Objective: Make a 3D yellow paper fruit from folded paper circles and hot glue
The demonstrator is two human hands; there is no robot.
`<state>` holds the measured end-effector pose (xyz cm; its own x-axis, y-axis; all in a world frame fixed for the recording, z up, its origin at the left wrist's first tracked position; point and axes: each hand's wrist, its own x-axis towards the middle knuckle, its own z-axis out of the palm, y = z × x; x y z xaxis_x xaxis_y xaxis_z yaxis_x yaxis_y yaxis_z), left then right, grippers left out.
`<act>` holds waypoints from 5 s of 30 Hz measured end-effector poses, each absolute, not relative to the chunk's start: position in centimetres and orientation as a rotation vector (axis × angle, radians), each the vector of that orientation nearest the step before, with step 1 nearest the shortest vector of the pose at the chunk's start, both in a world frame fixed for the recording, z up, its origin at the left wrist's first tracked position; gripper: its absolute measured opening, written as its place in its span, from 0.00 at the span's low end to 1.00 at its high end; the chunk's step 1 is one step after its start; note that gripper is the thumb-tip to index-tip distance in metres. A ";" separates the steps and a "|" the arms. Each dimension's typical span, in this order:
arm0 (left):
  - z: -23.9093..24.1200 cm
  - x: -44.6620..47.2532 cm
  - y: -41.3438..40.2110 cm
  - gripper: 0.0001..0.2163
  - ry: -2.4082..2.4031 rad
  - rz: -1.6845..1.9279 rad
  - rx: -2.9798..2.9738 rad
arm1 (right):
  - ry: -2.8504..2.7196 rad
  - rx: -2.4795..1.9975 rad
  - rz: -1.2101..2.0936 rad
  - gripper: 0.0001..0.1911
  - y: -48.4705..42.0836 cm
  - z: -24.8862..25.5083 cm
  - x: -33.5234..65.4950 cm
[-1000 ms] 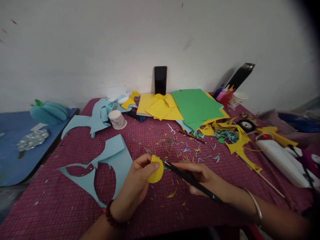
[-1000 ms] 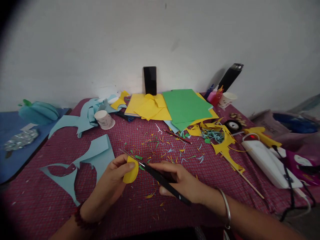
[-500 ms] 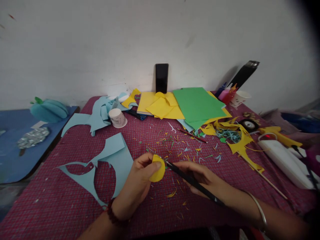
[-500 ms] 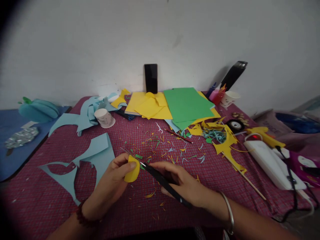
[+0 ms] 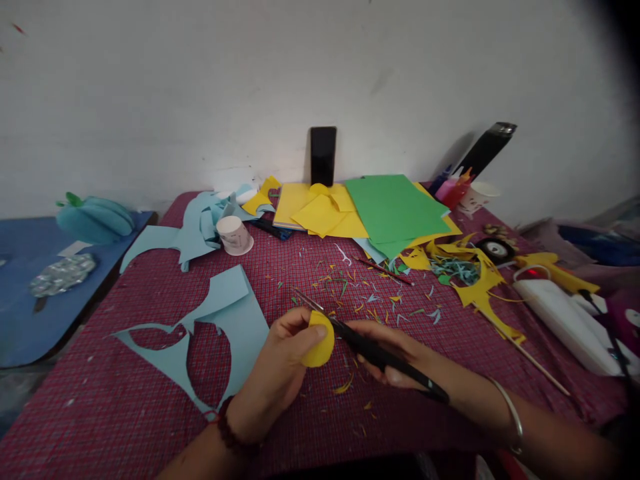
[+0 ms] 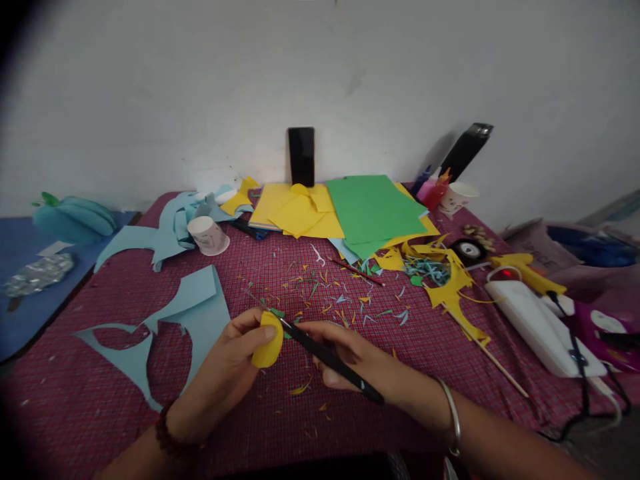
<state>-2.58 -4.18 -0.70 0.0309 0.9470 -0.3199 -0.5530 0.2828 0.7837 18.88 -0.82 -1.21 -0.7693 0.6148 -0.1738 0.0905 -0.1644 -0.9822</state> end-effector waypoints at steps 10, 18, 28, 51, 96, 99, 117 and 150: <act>-0.6 -2.9 -3.9 0.07 0.969 1.161 0.526 | -1.810 -0.731 2.008 0.34 0.0 0.7 18.8; -0.4 -3.0 -3.9 0.10 1.031 1.117 0.553 | -1.712 -0.735 2.007 0.33 0.1 -1.5 19.0; 0.0 -3.3 -3.7 0.10 1.079 1.072 0.558 | -1.750 -0.730 2.016 0.33 0.5 -0.4 19.0; 0.0 -3.8 -3.5 0.10 1.107 0.979 0.611 | -1.911 -0.829 1.960 0.29 0.9 0.2 20.0; -0.8 -3.7 -3.6 0.04 1.238 1.206 1.088 | -1.882 -0.719 1.133 0.08 1.9 0.9 10.7; -1.0 -3.6 -3.7 0.04 1.268 1.229 1.085 | -1.887 -0.702 1.135 0.08 1.8 0.8 10.7; -0.7 -3.3 -4.0 0.08 1.310 1.309 1.108 | -1.617 -0.647 1.329 0.07 1.8 -0.3 10.3; -0.5 -3.9 -3.7 0.06 1.232 1.167 1.192 | -2.003 -0.765 1.304 0.08 2.4 1.6 13.7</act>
<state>-3.88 -3.68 -0.46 0.0076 0.9991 -0.0411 0.0130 0.0410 0.9991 13.71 2.45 1.64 -0.6387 0.7469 0.1851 0.1328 0.3439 -0.9296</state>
